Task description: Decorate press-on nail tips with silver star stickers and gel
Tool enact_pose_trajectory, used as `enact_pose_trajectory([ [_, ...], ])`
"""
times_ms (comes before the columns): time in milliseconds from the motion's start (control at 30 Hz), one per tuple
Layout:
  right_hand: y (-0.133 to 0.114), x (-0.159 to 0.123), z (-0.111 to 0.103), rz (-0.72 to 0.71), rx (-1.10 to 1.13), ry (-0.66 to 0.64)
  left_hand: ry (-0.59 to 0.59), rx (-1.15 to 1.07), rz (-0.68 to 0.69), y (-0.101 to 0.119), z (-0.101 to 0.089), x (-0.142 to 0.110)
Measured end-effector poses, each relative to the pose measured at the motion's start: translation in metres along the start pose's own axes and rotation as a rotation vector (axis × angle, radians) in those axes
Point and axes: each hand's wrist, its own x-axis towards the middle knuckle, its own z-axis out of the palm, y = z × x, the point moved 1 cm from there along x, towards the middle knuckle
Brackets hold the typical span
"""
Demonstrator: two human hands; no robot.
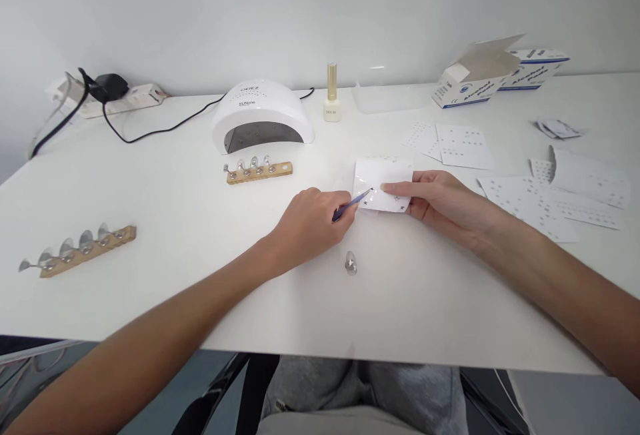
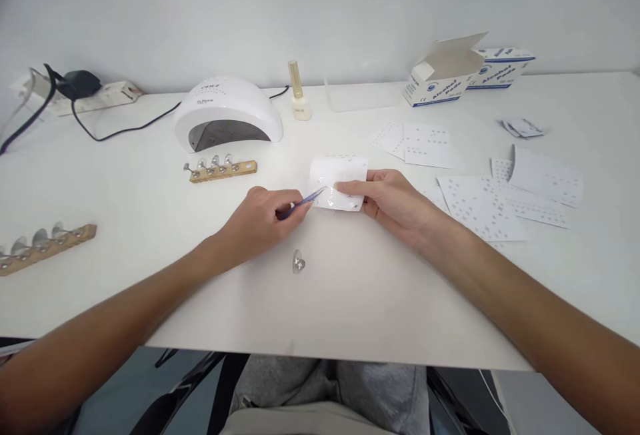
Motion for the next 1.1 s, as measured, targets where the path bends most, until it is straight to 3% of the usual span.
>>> enact_pose_trajectory([
  [533,0.0022,0.0018,-0.0026,-0.014,-0.047,0.032,0.02,-0.01,0.004,-0.0021,0.0025,-0.0003],
  [1100,0.0047,0.001,-0.0005,-0.141,-0.065,0.021,-0.009,-0.128,-0.067,0.001,-0.0033,-0.0009],
])
